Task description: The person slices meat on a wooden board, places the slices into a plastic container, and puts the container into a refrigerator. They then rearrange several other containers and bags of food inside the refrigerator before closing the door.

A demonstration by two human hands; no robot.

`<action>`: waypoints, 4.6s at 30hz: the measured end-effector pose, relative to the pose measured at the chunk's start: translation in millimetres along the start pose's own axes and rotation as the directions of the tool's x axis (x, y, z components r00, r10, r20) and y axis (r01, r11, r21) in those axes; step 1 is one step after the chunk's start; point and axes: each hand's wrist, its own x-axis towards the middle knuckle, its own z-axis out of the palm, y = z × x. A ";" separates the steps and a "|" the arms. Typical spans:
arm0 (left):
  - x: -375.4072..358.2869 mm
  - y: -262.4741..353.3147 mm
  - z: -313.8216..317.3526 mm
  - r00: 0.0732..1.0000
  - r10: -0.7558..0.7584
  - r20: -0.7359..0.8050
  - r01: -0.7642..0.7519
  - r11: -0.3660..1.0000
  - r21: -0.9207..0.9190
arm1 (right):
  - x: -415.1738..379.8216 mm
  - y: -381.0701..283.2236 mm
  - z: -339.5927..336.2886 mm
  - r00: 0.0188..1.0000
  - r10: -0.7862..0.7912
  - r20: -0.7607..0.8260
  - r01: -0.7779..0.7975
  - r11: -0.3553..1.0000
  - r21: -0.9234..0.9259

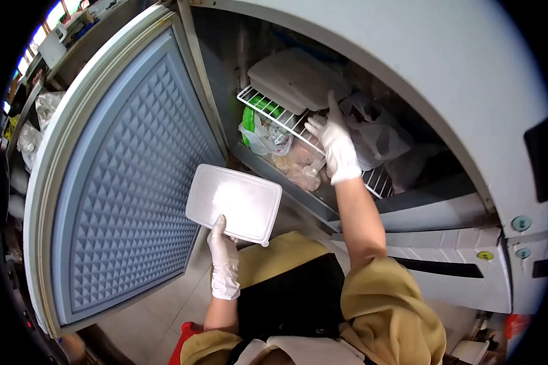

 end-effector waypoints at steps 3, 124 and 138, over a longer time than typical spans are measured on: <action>5.1 -10.2 -11.7 1.000 0.026 0.010 -0.026 0.999 0.021 | 29.2 -5.9 5.9 0.989 -0.023 0.146 0.022 1.000 0.012; 157.6 59.1 250.7 0.865 -0.150 0.479 -0.073 0.906 0.417 | -58.5 30.7 -114.0 0.707 -0.705 -0.051 0.563 0.605 -0.563; 139.6 43.9 259.4 0.960 -0.134 0.246 -0.009 0.863 0.504 | -7.7 18.2 -90.1 0.791 -0.611 0.018 0.312 0.379 -0.871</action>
